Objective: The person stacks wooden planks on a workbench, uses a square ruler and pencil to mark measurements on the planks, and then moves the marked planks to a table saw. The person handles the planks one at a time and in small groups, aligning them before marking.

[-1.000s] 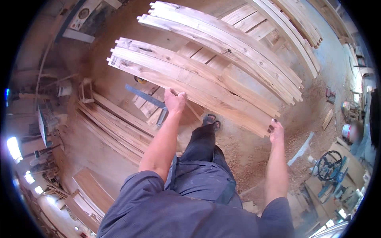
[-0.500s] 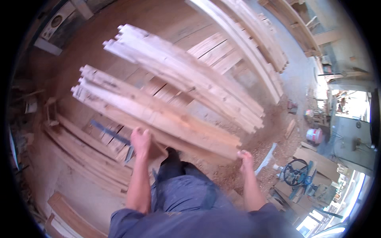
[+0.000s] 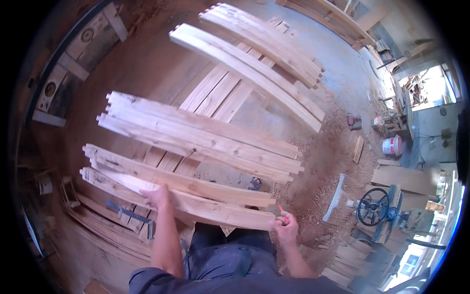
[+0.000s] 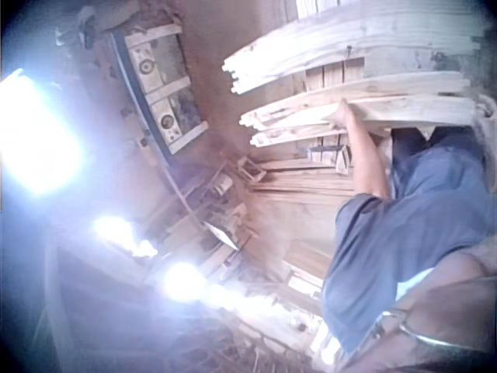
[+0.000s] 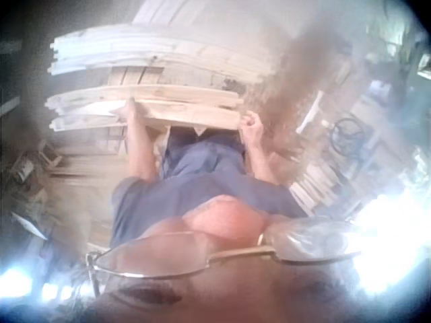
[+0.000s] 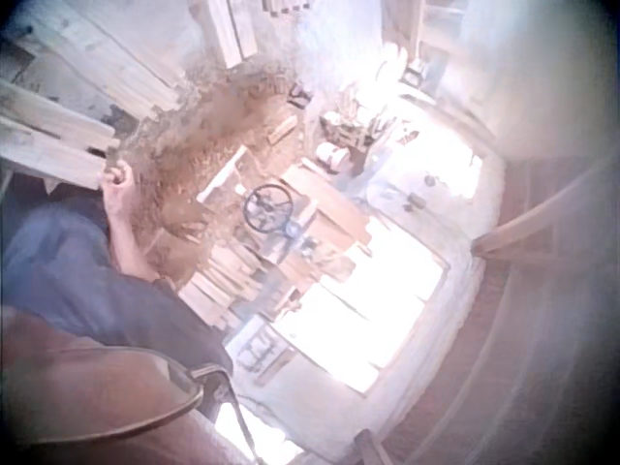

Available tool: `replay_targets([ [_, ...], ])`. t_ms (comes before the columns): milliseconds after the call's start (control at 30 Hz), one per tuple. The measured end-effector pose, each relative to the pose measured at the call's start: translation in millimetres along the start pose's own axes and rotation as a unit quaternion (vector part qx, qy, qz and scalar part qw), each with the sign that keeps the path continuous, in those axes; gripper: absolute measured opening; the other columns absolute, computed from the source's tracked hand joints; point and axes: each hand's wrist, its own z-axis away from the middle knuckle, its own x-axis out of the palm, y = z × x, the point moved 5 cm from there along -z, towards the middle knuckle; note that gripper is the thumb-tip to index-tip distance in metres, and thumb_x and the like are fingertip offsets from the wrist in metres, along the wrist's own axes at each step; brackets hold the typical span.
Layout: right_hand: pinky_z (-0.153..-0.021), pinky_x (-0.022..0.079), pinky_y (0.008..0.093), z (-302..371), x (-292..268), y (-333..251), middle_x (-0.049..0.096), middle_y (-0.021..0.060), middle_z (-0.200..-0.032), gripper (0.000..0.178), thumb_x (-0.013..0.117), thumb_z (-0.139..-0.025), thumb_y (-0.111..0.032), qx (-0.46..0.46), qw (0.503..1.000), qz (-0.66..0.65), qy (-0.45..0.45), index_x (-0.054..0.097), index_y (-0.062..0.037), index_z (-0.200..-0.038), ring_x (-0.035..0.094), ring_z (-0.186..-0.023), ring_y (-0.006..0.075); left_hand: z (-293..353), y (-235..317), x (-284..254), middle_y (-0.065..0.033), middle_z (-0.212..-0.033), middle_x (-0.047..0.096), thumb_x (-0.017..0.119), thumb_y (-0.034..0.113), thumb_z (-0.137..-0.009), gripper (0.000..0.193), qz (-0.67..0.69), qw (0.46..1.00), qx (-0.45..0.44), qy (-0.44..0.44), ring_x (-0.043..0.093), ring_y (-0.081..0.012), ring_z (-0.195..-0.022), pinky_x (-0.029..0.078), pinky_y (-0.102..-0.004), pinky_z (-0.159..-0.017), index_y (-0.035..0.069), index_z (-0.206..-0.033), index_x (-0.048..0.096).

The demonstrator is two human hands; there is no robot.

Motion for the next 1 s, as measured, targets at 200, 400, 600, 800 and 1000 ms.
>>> replay_targets([
  [200, -0.077, 0.054, 0.0286, -8.8, -33.0, -5.6, 0.066, 0.0086, -0.096, 0.067, 0.086, -0.068, -0.006, -0.003, 0.997, 0.041, -0.071, 0.051, 0.0049, -0.124, 0.063, -0.084, 0.0137, 54.3, 0.3, -7.4, -0.0336, -0.14, 0.026, 0.068, 0.004, -0.069, 0.103, 0.276, 0.957, 0.089, -0.001, 0.047, -0.0415, -0.122, 0.044, -0.0418, -0.106, 0.0, -0.154, 0.01],
  [400, -0.086, 0.05, 0.0308, -83.0, -146.0, -15.6, 0.064, 0.009, -0.108, 0.07, 0.084, -0.065, -0.008, -0.034, 0.997, -0.004, -0.072, 0.052, 0.0011, -0.127, 0.059, -0.095, 0.0149, 176.3, 49.8, 9.0, -0.0238, -0.138, 0.044, 0.074, -0.002, -0.068, 0.094, 0.391, 0.894, 0.217, 0.014, 0.05, -0.0308, -0.121, 0.043, -0.0387, -0.104, -0.008, -0.147, 0.023],
  [600, -0.091, 0.048, 0.0288, -183.0, -174.9, -84.0, 0.062, 0.0159, -0.124, 0.053, 0.073, -0.075, 0.003, -0.099, 0.992, -0.066, -0.049, 0.051, 0.0042, -0.123, 0.06, -0.102, 0.017, 257.4, 195.9, 97.7, -0.0239, -0.122, 0.05, 0.077, 0.009, -0.067, 0.092, 0.335, 0.899, 0.28, 0.031, 0.052, -0.0339, -0.115, 0.041, -0.0413, -0.103, -0.006, -0.145, 0.029],
  [800, -0.075, 0.045, 0.0243, -307.7, -140.8, -85.1, 0.061, 0.0019, -0.098, 0.041, 0.072, -0.082, 0.0, -0.097, 0.988, -0.117, 0.0, 0.058, 0.0037, -0.121, 0.057, -0.085, 0.0112, 239.3, 303.2, 183.2, -0.0306, -0.127, 0.047, 0.067, 0.017, -0.071, 0.088, 0.187, 0.944, 0.266, -0.056, 0.047, -0.0445, -0.121, 0.04, -0.045, -0.106, 0.001, -0.147, 0.028],
  [1000, -0.063, 0.037, 0.0242, -426.0, -106.3, -70.6, 0.058, -0.003, -0.086, 0.025, 0.073, -0.083, -0.004, -0.043, 0.993, -0.103, -0.046, 0.063, -0.0046, -0.106, 0.052, -0.07, 0.0067, 224.9, 266.1, 202.5, -0.0217, -0.143, 0.048, 0.064, 0.027, -0.085, 0.061, 0.042, 0.869, 0.483, -0.101, 0.042, -0.0384, -0.134, 0.036, -0.0427, -0.111, -0.001, -0.136, 0.051],
])
